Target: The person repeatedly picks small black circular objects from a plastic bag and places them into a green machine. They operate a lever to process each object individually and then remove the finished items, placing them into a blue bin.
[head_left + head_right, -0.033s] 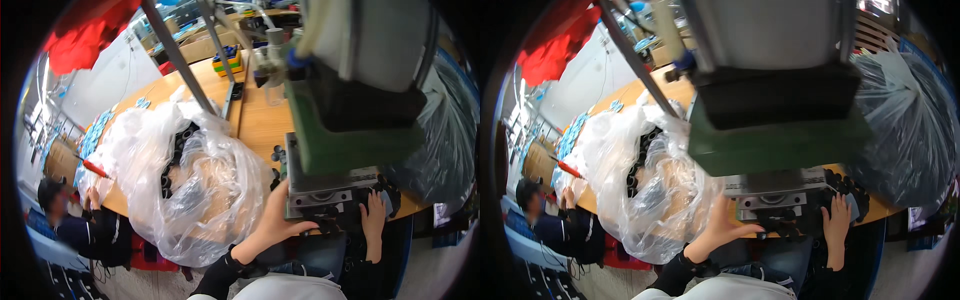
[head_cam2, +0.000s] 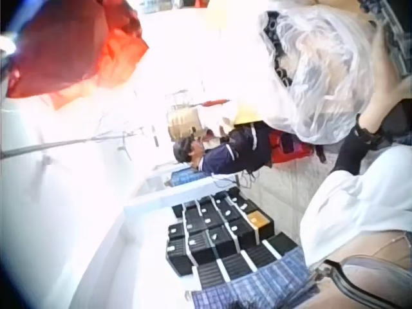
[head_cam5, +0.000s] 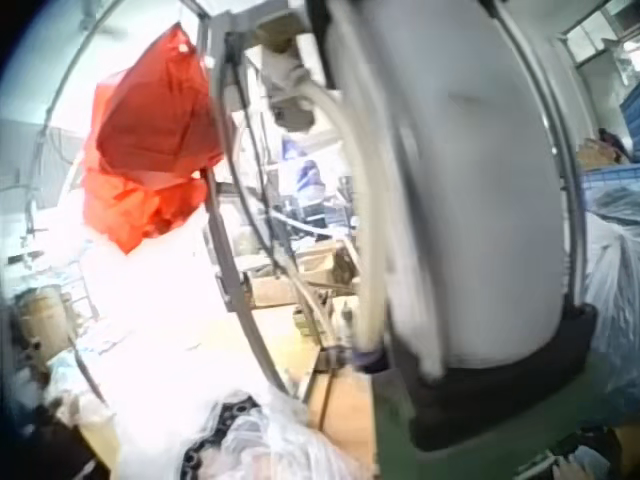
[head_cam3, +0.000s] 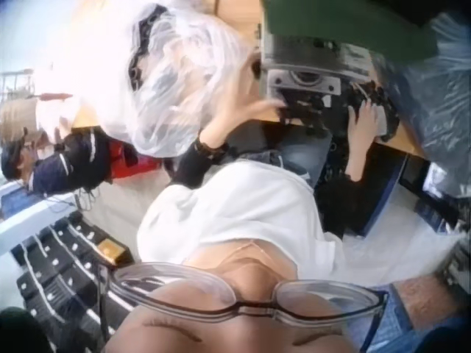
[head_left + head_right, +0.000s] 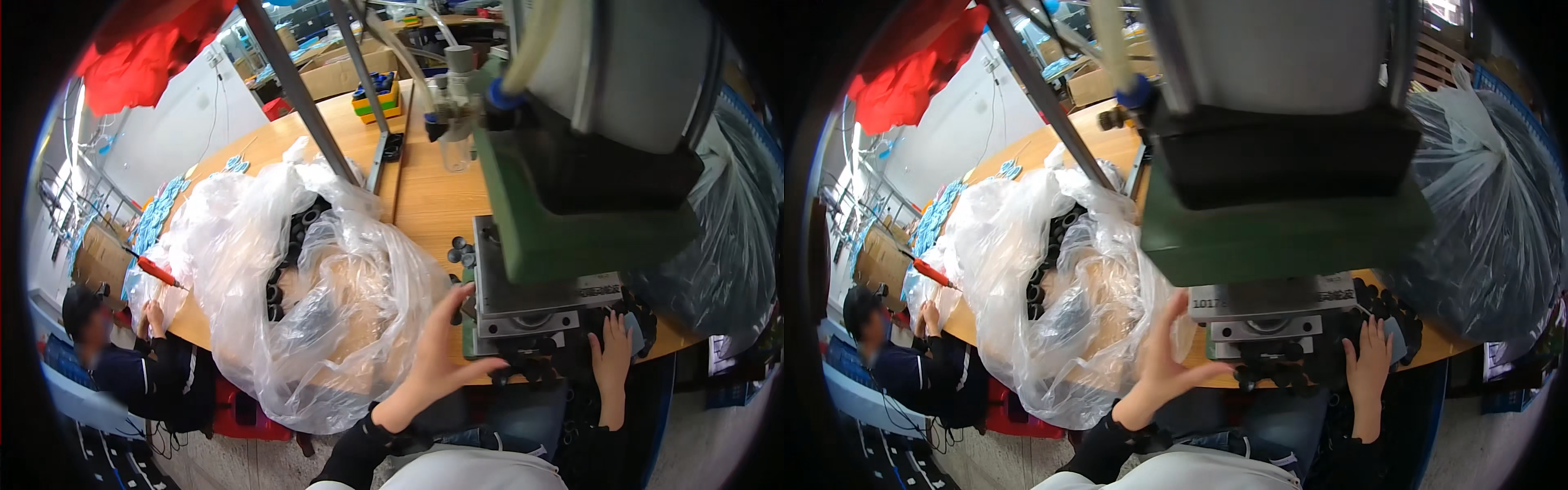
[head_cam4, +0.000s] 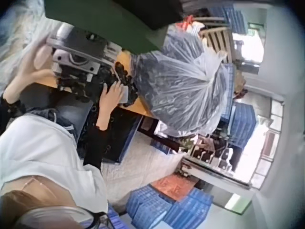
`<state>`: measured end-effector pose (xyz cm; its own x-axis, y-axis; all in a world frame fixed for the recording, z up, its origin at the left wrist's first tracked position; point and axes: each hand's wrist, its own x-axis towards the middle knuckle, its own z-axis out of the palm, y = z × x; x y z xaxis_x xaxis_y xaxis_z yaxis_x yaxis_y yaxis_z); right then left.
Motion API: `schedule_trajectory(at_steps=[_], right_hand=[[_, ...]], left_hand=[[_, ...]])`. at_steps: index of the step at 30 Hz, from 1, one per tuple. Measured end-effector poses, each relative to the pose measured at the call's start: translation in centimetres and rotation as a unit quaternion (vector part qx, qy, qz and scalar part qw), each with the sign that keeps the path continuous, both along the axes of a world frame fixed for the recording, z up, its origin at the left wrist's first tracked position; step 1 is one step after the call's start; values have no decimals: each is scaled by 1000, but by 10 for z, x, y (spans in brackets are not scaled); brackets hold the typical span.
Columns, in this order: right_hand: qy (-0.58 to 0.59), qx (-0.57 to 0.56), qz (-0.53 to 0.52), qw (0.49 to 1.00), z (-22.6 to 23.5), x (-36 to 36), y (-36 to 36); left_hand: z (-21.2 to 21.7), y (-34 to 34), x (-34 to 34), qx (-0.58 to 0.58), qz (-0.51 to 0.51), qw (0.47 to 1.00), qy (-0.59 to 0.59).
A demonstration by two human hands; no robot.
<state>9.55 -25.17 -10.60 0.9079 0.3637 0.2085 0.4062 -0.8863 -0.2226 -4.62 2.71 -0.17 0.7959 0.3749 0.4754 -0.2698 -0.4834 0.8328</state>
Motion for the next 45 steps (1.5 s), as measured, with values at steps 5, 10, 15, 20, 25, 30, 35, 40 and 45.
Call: schedule_trajectory(at_steps=[5, 10, 15, 20, 25, 30, 35, 40, 45], right_hand=[[-26, 129, 17, 991, 15, -9, 14], [-13, 300, 96, 949, 62, -48, 39], [6, 342, 175, 923, 68, -64, 93], [184, 554, 155, 797, 58, -30, 134], [-31, 400, 122, 908, 67, -34, 147], [-43, 365, 99, 925, 67, -44, 131], [14, 517, 55, 854, 72, -59, 88], [23, 533, -84, 841, 52, -80, 1], [-7, 381, -268, 884, 0, -112, -89]], left_hand=[[-35, 99, -72, 99, 252, 962, 38], [-61, 199, -111, 187, 363, 909, 86], [-77, 280, -124, 307, 474, 802, 192], [-72, 323, -139, 178, 447, 771, 418], [-72, 335, -134, 180, 433, 820, 329], [-45, 248, -88, 146, 297, 939, 97], [-5, 116, -43, -3, 21, 999, 25], [-5, 30, 20, -110, -122, 985, 47], [-8, -2, 42, -91, -88, 991, 48]])
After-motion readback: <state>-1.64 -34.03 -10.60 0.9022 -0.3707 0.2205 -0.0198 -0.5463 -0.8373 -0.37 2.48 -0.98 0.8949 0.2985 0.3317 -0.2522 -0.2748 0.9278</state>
